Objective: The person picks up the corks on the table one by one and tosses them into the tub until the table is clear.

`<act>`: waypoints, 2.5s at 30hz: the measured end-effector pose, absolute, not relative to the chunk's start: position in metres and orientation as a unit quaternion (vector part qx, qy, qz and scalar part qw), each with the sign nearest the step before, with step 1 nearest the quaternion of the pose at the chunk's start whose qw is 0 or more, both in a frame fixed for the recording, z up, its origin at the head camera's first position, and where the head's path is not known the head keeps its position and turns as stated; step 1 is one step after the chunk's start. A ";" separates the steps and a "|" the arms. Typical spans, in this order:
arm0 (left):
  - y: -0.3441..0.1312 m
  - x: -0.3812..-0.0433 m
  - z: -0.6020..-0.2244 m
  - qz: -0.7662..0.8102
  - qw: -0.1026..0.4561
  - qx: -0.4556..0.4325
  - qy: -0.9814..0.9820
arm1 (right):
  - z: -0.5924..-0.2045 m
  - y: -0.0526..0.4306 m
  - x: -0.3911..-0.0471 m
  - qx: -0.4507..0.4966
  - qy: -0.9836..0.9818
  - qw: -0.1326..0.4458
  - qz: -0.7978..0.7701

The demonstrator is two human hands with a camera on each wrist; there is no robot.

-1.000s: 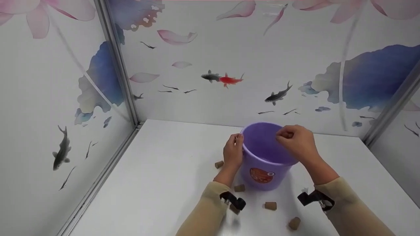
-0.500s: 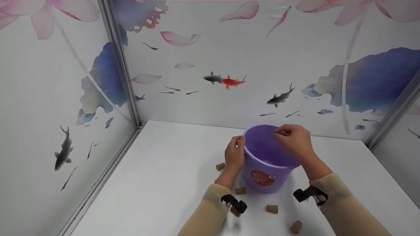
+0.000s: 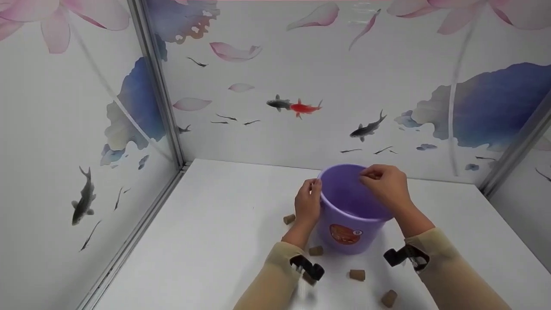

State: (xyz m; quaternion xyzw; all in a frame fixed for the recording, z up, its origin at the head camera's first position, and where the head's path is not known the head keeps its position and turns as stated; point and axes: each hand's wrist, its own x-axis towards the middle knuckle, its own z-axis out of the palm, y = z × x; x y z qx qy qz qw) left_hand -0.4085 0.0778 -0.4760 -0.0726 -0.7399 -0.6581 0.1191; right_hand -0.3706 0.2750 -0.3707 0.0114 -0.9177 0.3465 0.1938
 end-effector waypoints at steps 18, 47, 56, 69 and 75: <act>0.077 -0.410 -0.475 -0.638 0.133 -0.068 -0.756 | -0.375 0.274 -0.367 -0.004 -0.915 0.203 0.349; 0.078 -0.409 -0.475 -0.643 0.123 -0.063 -0.753 | -0.382 0.285 -0.332 -0.008 -0.910 0.229 0.344; 0.079 -0.410 -0.476 -0.648 0.124 -0.068 -0.748 | -0.385 0.281 -0.312 0.010 -0.913 0.260 0.313; 0.079 -0.411 -0.476 -0.641 0.134 -0.068 -0.753 | -0.392 0.281 -0.282 0.008 -0.906 0.281 0.316; 0.079 -0.410 -0.476 -0.638 0.128 -0.067 -0.756 | -0.402 0.278 -0.262 0.006 -0.903 0.299 0.309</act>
